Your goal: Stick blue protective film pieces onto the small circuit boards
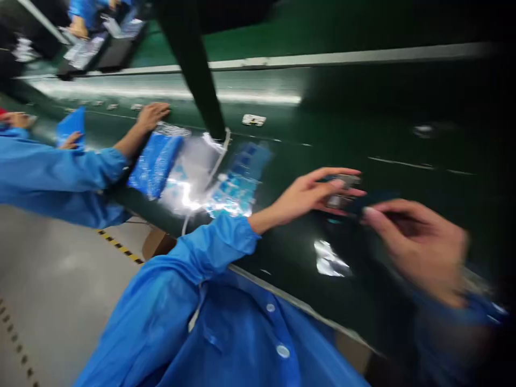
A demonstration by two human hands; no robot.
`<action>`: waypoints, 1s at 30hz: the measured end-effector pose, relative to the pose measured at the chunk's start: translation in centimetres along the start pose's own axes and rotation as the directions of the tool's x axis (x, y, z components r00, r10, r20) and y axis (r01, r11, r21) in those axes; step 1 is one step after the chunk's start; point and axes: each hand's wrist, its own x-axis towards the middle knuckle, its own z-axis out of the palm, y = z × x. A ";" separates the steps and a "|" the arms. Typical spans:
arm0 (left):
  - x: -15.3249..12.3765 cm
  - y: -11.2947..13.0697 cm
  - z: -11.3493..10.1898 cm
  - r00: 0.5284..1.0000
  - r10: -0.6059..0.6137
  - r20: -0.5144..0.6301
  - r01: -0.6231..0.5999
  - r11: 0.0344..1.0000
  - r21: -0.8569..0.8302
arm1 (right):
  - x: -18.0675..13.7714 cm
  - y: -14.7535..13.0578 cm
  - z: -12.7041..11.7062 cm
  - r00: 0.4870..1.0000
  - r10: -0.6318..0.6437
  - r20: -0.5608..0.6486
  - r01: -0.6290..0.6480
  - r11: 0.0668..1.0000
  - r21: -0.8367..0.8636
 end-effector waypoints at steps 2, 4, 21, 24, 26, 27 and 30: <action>-0.3 0.3 0.2 0.999 0.006 -0.041 -0.006 1.000 -0.003 | 0.0 0.2 0.0 1.000 0.011 0.022 -0.014 0.990 0.138; -0.5 0.4 0.3 0.999 0.000 -0.053 0.000 1.000 0.004 | 0.2 0.0 0.4 0.998 -0.020 0.051 0.009 0.979 0.202; -0.2 -1.0 0.2 0.999 0.041 0.005 -0.042 0.988 0.149 | -0.1 1.4 1.4 0.985 -0.058 0.160 -0.011 0.918 0.397; 0.0 -1.2 0.1 0.998 0.055 -0.001 -0.054 0.985 0.163 | -0.2 1.4 1.5 0.986 -0.081 0.146 0.017 0.919 0.394; 0.0 -1.2 0.2 0.998 0.061 -0.007 -0.059 0.983 0.173 | -0.2 1.5 1.6 0.986 -0.095 0.137 0.033 0.917 0.399; 0.0 -1.2 0.2 0.998 0.063 -0.014 -0.059 0.982 0.182 | -0.2 1.5 1.6 0.986 -0.101 0.133 0.040 0.915 0.401; 0.0 -1.1 0.3 0.997 0.059 -0.044 -0.048 0.975 0.215 | -0.2 1.7 1.8 0.987 -0.116 0.111 0.062 0.913 0.403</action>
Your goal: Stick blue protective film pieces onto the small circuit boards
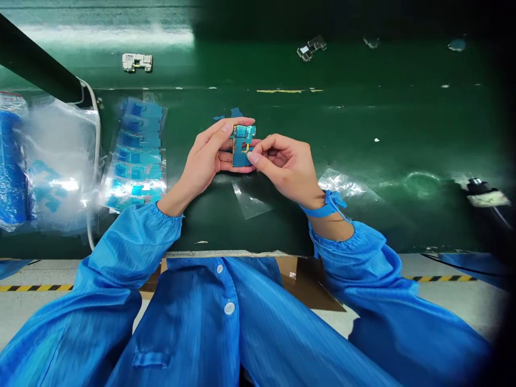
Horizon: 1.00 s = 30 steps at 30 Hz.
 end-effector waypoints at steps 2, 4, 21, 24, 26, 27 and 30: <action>-0.1 0.1 0.0 1.000 -0.009 -0.005 0.009 1.000 0.017 | 0.0 0.1 0.0 1.000 -0.009 -0.007 0.009 1.000 -0.003; -0.1 0.1 0.0 1.000 -0.019 0.001 0.019 0.999 0.030 | 0.1 0.1 0.0 1.000 -0.017 -0.011 0.017 1.000 -0.009; -0.4 0.5 0.4 1.000 -0.023 0.005 0.023 1.000 0.019 | 0.1 -0.1 -0.2 1.000 0.027 0.010 -0.026 0.998 -0.054; -0.4 0.5 0.4 0.999 -0.039 -0.003 0.039 0.999 0.037 | 0.1 -0.2 -0.1 0.999 0.048 0.008 -0.048 0.998 -0.045; -0.4 0.4 0.3 0.999 -0.032 -0.002 0.032 0.999 0.031 | 0.1 -0.4 -0.1 0.997 0.074 0.005 -0.074 0.996 -0.048; -0.3 0.4 0.3 1.000 -0.023 0.002 0.023 0.999 0.022 | 0.1 -0.5 0.0 0.996 0.085 0.003 -0.085 0.995 -0.049; -0.2 0.1 0.2 1.000 -0.008 0.009 0.008 1.000 0.008 | 0.1 -0.6 0.0 0.995 0.101 -0.006 -0.101 0.994 -0.051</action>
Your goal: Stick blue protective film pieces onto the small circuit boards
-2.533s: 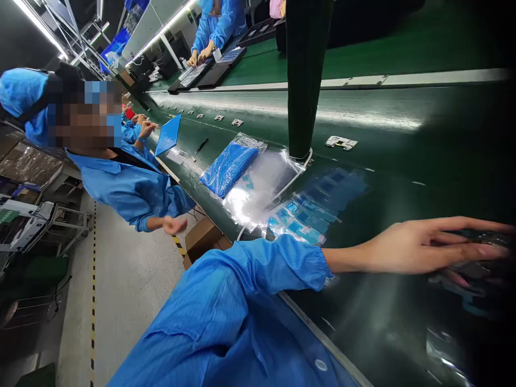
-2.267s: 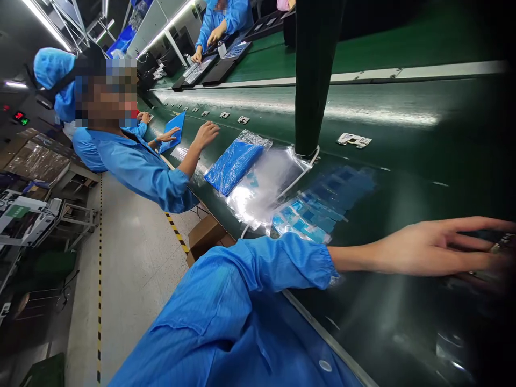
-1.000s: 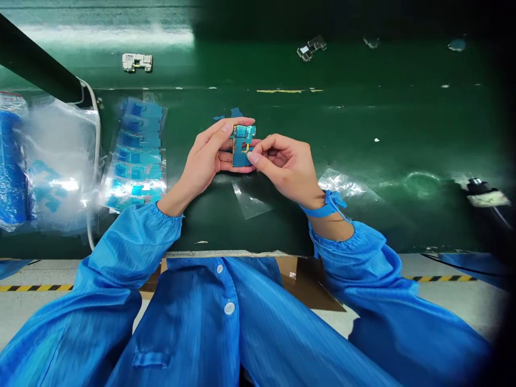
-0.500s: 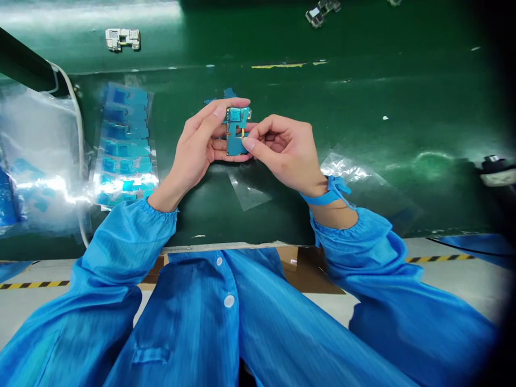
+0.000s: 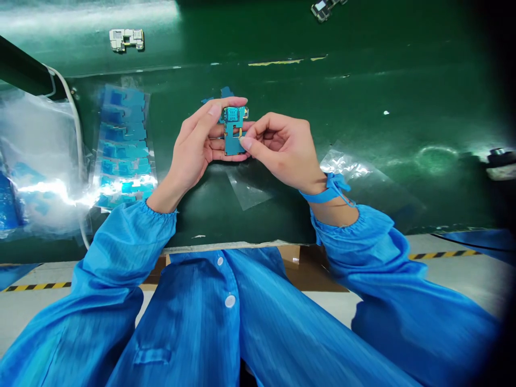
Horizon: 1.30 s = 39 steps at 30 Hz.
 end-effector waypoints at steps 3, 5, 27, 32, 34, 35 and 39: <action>0.1 -0.1 0.0 1.000 -0.004 -0.020 0.005 1.000 0.016 | 0.0 0.1 -0.1 1.000 0.000 0.000 0.000 1.000 -0.002; 0.1 0.0 0.1 1.000 -0.009 -0.027 0.010 0.999 0.030 | 0.0 0.1 -0.1 1.000 0.007 0.008 -0.007 1.000 -0.002; -0.2 0.1 0.3 0.999 0.016 -0.035 -0.014 0.998 0.055 | 0.1 0.0 -0.3 0.999 -0.023 0.022 0.024 0.999 -0.030; -0.2 0.1 0.4 0.998 0.013 -0.058 -0.007 0.996 0.091 | 0.2 0.0 -0.4 0.999 -0.030 0.033 0.031 0.999 -0.036; -0.3 0.0 0.5 0.997 0.024 -0.067 -0.018 0.995 0.099 | 0.2 0.1 -0.4 0.999 -0.038 0.038 0.040 0.999 -0.034; -0.3 0.0 0.4 0.997 0.028 -0.065 -0.021 0.995 0.100 | 0.2 0.1 -0.3 0.998 -0.044 0.039 0.045 0.998 -0.032; -0.5 -0.2 0.5 0.998 0.040 -0.051 -0.034 0.992 0.119 | 0.3 0.1 -0.3 0.997 -0.067 0.043 0.070 0.995 -0.070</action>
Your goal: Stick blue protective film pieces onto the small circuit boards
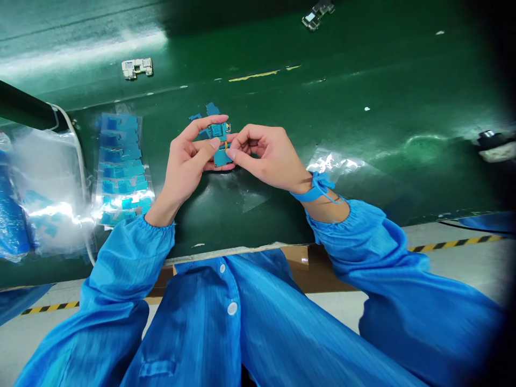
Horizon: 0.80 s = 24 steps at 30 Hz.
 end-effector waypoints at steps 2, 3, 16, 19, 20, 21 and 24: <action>-0.1 0.0 0.0 1.000 0.016 -0.020 -0.015 1.000 0.008 | 0.1 -0.2 -0.1 1.000 -0.007 -0.021 0.006 0.999 -0.035; -0.1 -0.1 0.0 0.999 0.024 -0.034 -0.024 1.000 0.006 | 0.1 -0.3 -0.3 0.999 -0.006 -0.039 0.005 0.999 -0.040; -0.4 0.2 0.1 0.997 0.070 -0.013 -0.071 0.997 -0.034 | 0.4 0.0 -0.1 0.988 -0.155 -0.024 0.154 0.988 -0.021; -0.3 -0.3 0.3 0.998 0.039 -0.049 -0.041 0.998 -0.056 | 0.3 0.1 0.2 0.979 -0.202 -0.014 0.201 0.978 -0.060; -0.3 -0.5 0.4 0.997 0.021 -0.070 -0.025 0.998 -0.054 | 0.2 0.1 0.4 0.978 -0.209 -0.003 0.208 0.975 -0.071; -0.3 -0.7 0.4 0.996 0.005 -0.091 -0.010 0.998 -0.055 | 0.1 0.1 0.6 0.976 -0.217 0.006 0.216 0.973 -0.082; 0.0 -1.0 0.5 0.994 -0.022 -0.111 0.012 0.995 -0.094 | 0.2 0.3 1.0 0.976 -0.214 0.031 0.216 0.971 -0.105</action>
